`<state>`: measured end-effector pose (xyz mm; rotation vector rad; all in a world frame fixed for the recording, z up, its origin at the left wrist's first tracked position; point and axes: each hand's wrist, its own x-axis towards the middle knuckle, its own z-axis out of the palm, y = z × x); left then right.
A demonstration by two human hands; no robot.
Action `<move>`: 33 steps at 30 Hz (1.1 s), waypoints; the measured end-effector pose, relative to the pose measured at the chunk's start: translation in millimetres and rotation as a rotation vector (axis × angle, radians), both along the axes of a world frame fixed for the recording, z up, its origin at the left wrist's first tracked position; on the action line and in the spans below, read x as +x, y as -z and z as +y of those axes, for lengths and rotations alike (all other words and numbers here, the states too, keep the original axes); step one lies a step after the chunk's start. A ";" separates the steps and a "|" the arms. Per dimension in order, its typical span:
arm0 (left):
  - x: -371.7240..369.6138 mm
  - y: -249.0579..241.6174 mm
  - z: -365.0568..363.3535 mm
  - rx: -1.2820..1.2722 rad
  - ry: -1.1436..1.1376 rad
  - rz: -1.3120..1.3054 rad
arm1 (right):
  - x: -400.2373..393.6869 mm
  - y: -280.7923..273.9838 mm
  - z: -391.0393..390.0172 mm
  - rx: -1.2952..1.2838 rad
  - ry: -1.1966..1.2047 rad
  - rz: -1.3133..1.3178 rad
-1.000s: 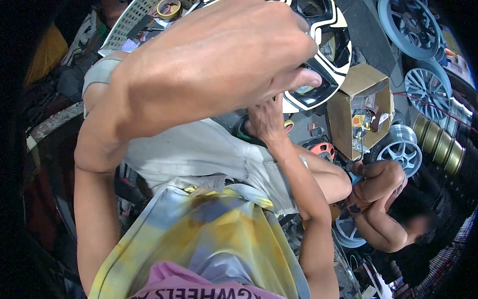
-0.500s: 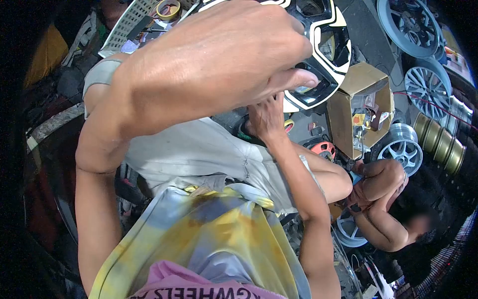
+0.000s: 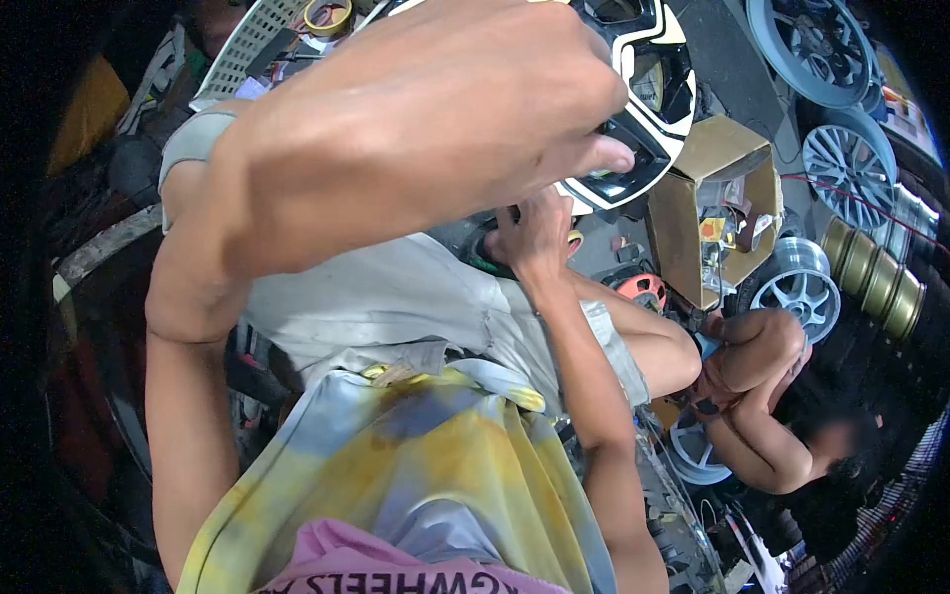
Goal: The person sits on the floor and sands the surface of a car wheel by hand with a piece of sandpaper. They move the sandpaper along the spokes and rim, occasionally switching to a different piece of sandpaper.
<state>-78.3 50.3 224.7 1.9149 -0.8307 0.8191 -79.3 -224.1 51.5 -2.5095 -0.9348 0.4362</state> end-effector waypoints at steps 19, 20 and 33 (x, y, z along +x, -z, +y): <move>6.4 -22.4 1.1 0.209 0.086 0.413 | 8.2 5.7 -8.7 0.134 -0.148 -0.049; 7.0 -22.3 0.8 0.210 0.083 0.408 | 11.5 5.4 -7.8 0.132 -0.168 -0.049; -6.5 -21.8 -8.5 0.203 -0.097 0.409 | 21.3 -1.7 -3.0 0.077 -0.251 -0.013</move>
